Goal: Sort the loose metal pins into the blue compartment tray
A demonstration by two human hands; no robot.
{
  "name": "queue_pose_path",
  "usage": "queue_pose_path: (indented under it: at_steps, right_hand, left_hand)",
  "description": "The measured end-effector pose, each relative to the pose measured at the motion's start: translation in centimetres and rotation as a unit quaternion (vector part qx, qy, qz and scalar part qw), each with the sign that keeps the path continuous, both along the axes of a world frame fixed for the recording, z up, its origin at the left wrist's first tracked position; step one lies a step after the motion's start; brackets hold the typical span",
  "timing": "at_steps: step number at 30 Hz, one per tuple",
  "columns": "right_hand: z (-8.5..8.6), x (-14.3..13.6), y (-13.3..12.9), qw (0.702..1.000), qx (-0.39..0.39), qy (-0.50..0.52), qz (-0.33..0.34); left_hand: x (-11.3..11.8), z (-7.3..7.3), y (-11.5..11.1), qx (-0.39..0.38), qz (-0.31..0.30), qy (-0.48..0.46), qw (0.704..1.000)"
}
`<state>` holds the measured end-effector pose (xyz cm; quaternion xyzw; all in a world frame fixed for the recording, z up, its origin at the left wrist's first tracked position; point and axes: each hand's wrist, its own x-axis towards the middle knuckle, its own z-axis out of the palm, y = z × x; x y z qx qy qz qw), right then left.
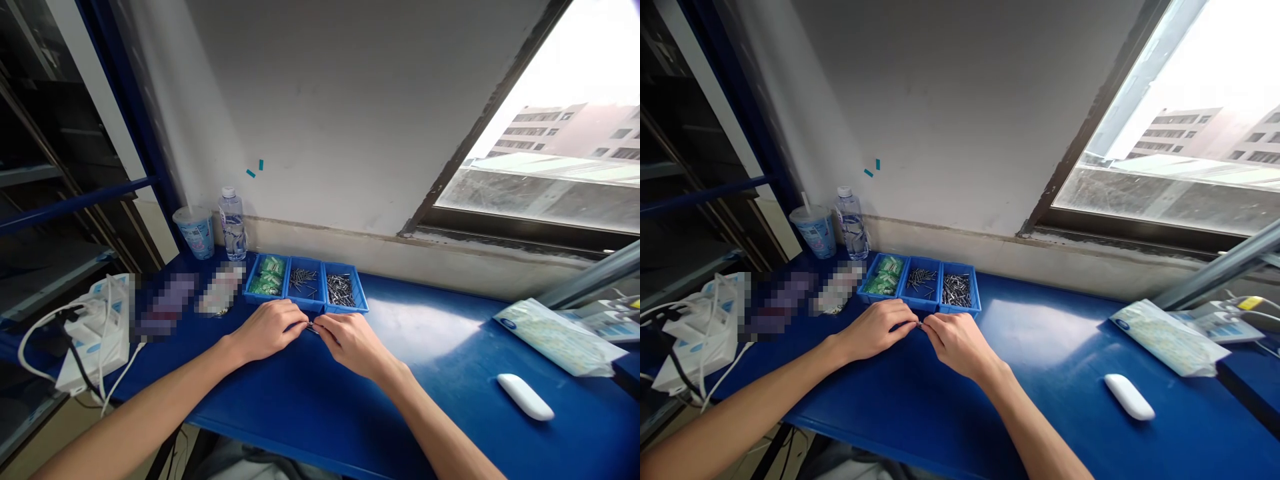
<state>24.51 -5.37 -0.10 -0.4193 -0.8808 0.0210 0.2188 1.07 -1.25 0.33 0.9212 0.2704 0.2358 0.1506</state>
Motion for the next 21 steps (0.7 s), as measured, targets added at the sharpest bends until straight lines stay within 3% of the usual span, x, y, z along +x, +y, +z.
queue_pose_path:
  at_steps: [11,21]
  right_hand:
    - [-0.3,-1.1,-0.3,0.999,0.037,0.014,0.012]
    - [0.1,0.2,0.3,0.997,0.057,0.038,0.032]
  left_hand:
    - [0.0,-0.1,0.0,0.015,-0.013,0.021,1.0]
    - [-0.3,0.6,0.2,0.006,-0.009,-0.026,1.0]
